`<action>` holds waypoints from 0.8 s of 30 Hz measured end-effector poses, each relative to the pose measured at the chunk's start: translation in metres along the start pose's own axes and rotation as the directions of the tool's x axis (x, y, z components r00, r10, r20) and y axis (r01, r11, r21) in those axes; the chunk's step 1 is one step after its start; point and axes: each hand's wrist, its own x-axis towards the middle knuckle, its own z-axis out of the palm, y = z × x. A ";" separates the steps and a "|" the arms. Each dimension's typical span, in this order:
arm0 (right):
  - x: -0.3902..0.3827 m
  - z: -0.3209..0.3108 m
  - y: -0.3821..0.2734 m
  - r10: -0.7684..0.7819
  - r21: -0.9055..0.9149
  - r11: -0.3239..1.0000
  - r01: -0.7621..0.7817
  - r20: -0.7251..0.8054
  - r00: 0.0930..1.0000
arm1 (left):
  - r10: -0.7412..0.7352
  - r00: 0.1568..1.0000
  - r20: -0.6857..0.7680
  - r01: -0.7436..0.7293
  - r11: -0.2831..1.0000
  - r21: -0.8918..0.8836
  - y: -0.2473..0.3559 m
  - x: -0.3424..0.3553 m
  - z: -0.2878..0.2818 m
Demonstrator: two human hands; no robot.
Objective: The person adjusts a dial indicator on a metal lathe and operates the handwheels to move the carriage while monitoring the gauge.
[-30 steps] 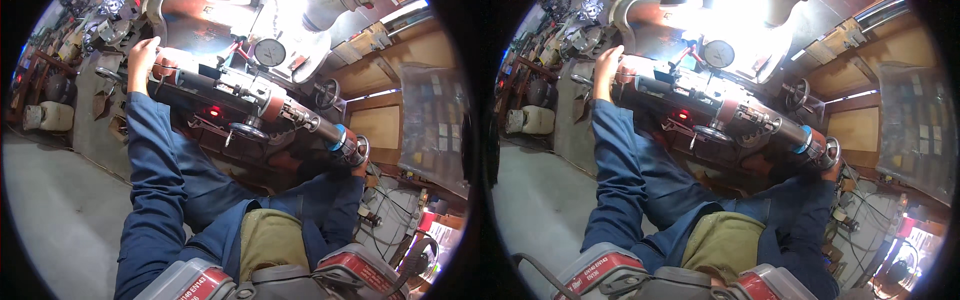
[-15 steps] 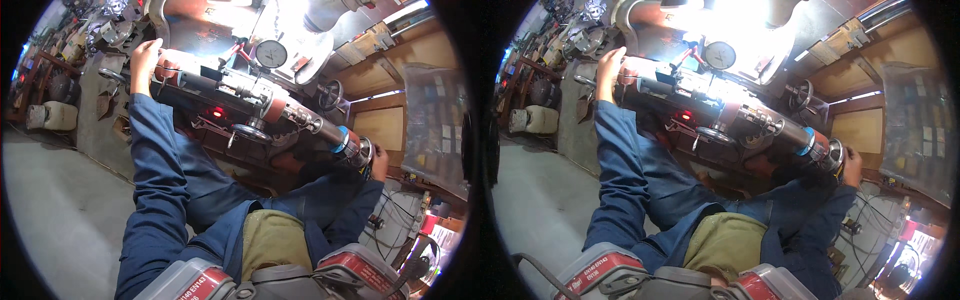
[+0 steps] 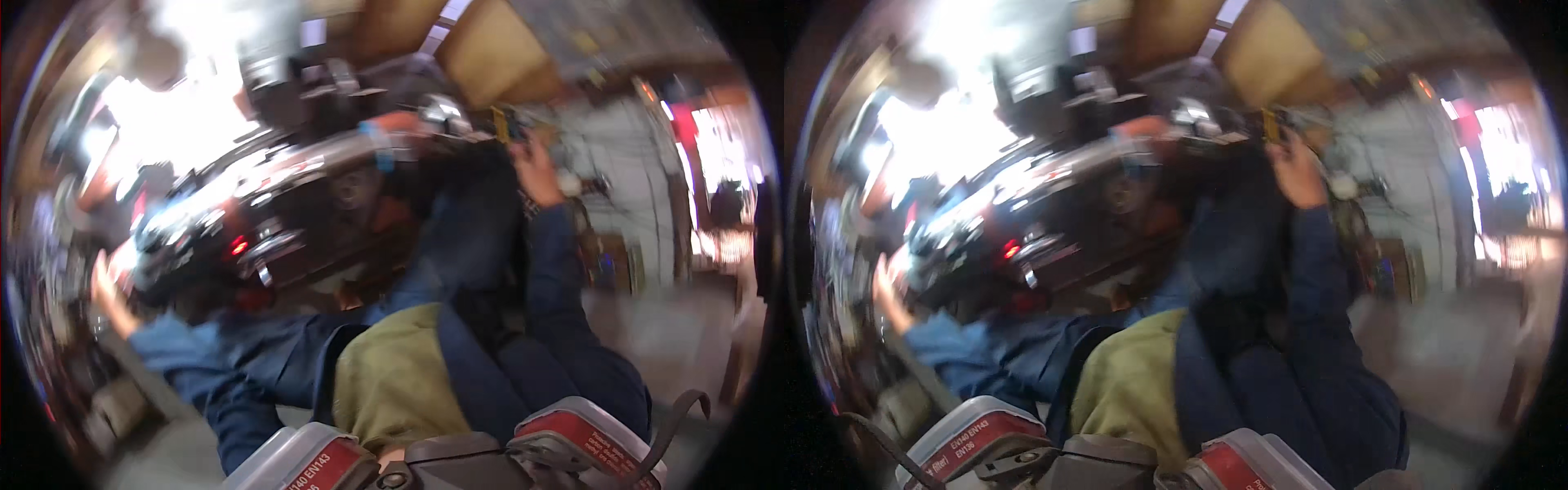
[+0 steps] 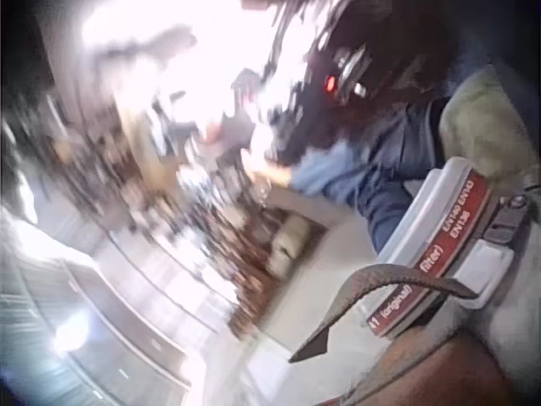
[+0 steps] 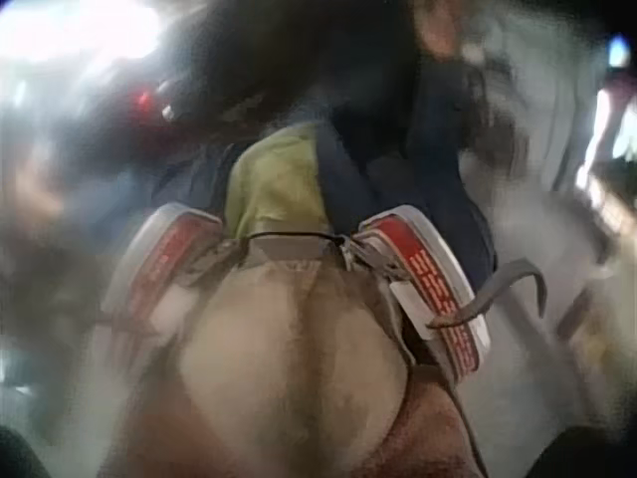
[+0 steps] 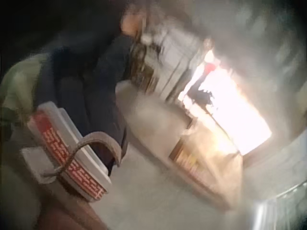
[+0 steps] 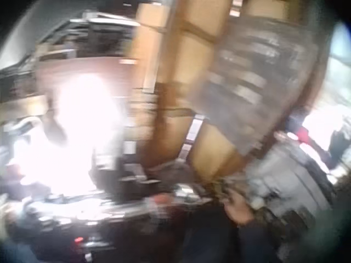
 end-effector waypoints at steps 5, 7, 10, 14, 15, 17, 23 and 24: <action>-0.065 0.043 0.098 0.242 -0.216 0.941 -0.260 -0.107 0.964 | 0.147 0.979 -0.140 -0.156 0.986 -0.058 -0.024 0.015 0.012; -0.083 0.037 0.108 0.453 0.353 0.836 -0.421 -0.010 0.891 | 0.240 0.939 -0.247 -0.265 0.962 -0.070 -0.032 0.010 0.013; -0.092 0.046 0.146 0.499 0.552 0.733 -0.399 -0.036 0.866 | 0.405 0.825 -0.394 -0.455 0.890 -0.038 -0.048 0.007 0.007; -0.088 0.032 0.196 0.417 0.034 0.903 -0.429 -0.318 0.852 | 0.326 0.635 -0.700 -0.347 0.930 0.118 0.007 -0.078 0.057; -0.089 0.026 0.217 0.364 -0.036 0.904 -0.425 -0.458 0.811 | 0.342 0.608 -0.717 -0.394 0.914 0.101 0.000 -0.076 0.048; -0.092 0.006 0.246 0.455 0.039 0.845 -0.533 -0.574 0.680 | 0.368 0.550 -0.750 -0.479 0.874 0.077 -0.017 -0.071 0.030; -0.135 -0.056 0.361 0.731 0.187 0.557 -0.809 -0.574 0.370 | 0.473 0.527 -0.706 -0.456 0.858 0.236 -0.014 -0.115 0.052; -0.142 -0.062 0.361 0.732 0.189 0.558 -0.808 -0.571 0.373 | 0.492 0.518 -0.699 -0.451 0.852 0.265 -0.029 -0.086 0.031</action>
